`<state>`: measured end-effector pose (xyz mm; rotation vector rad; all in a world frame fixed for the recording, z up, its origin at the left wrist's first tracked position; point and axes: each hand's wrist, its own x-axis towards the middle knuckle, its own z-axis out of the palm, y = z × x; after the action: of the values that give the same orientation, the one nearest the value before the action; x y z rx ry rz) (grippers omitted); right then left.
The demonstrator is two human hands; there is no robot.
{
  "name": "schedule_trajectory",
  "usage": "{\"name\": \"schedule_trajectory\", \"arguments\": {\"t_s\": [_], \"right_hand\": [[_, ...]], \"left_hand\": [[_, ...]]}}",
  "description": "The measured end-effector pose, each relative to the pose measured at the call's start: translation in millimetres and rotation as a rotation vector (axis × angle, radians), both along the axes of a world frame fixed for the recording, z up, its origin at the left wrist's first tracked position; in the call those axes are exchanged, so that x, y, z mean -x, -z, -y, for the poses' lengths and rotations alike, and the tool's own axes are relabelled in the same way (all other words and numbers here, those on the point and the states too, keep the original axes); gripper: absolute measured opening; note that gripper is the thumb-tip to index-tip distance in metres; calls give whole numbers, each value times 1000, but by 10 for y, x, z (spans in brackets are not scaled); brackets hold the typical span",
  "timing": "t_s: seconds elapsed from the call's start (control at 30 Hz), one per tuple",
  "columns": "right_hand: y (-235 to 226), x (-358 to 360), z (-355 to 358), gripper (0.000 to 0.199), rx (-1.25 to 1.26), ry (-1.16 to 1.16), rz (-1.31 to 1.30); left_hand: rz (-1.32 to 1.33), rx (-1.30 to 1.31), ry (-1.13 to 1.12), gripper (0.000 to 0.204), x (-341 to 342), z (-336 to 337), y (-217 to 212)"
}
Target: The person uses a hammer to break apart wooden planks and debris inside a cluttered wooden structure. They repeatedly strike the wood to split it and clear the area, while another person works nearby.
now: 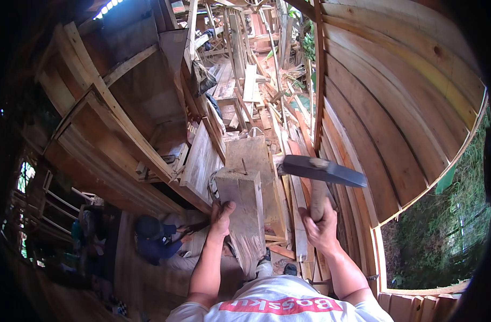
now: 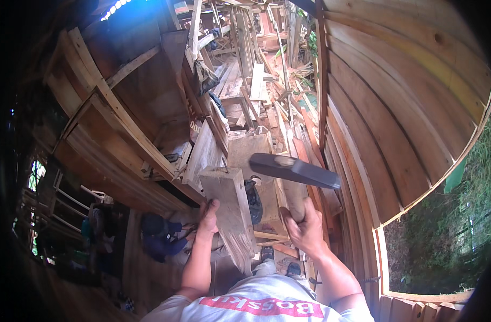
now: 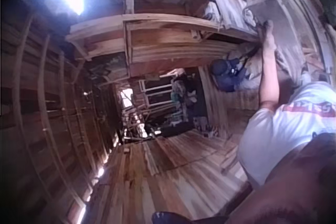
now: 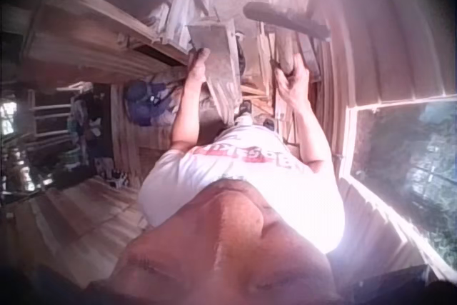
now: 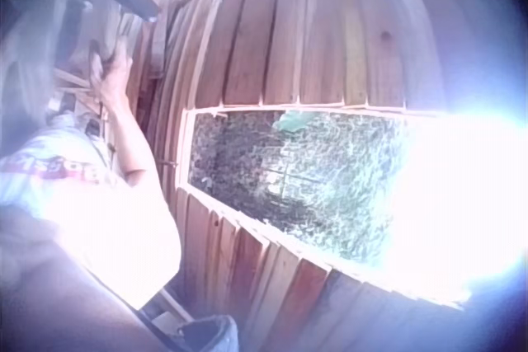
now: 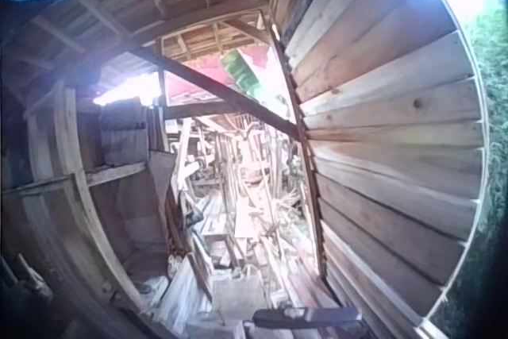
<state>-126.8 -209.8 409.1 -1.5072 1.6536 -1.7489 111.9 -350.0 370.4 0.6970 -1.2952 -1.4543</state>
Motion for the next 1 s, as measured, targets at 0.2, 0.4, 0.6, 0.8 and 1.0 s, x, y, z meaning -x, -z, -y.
{"name": "schedule_trajectory", "arguments": {"t_s": [0.2,0.4,0.6,0.8,1.0], "right_hand": [[-120,10,206,18,-222,-79,-247],[-311,-62,116,15,-65,-64,-75],[-205,18,323,17,-308,-107,-330],[-301,62,247,9,33,-73,376],[-396,104,321,18,-415,-211,-316]], "left_hand": [[0,14,18,63,109,30,-65],[-22,-26,-41,64,12,57,-34],[-41,2,-21,67,37,24,-111],[-10,-25,-44,69,-137,64,64],[-29,-72,-125,67,-31,34,-15]]}}
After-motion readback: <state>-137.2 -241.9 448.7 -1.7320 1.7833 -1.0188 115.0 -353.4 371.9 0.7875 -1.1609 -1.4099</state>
